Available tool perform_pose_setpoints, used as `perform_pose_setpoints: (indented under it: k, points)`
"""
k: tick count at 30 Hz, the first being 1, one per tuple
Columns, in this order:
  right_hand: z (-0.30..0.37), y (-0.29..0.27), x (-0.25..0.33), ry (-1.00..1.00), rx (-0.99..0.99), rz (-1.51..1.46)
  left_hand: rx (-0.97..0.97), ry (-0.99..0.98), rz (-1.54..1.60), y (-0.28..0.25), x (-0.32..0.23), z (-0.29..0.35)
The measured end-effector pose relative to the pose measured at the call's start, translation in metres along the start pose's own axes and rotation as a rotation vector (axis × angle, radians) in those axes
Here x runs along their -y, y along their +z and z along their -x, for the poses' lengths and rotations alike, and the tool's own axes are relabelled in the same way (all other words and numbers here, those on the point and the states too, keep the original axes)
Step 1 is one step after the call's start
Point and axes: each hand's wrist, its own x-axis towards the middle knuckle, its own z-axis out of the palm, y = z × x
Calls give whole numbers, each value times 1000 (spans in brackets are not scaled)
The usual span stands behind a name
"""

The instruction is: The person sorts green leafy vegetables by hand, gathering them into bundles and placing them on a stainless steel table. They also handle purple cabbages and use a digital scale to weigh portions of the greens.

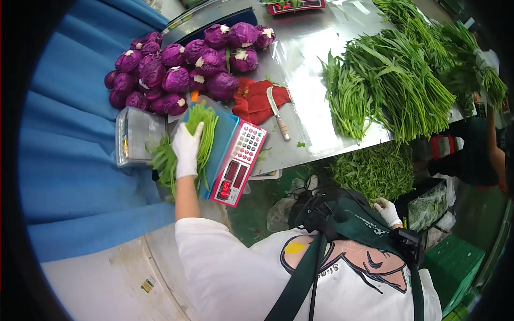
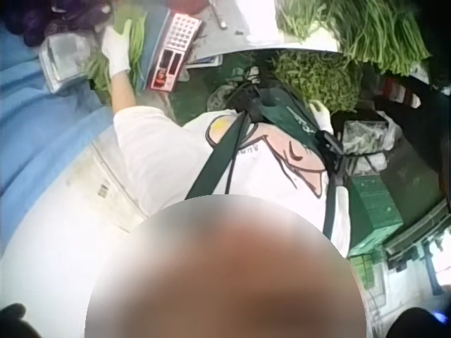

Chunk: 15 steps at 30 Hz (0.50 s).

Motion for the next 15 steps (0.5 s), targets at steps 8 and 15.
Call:
perform_pose_setpoints:
  k: [8, 15]
  points:
    - [0, 6, 37, 1, 2, 86, 92, -79, 27, -11, -27, 9]
    - [3, 1, 42, -41, -76, 75, 23, -10, -163, 28, -13, 25]
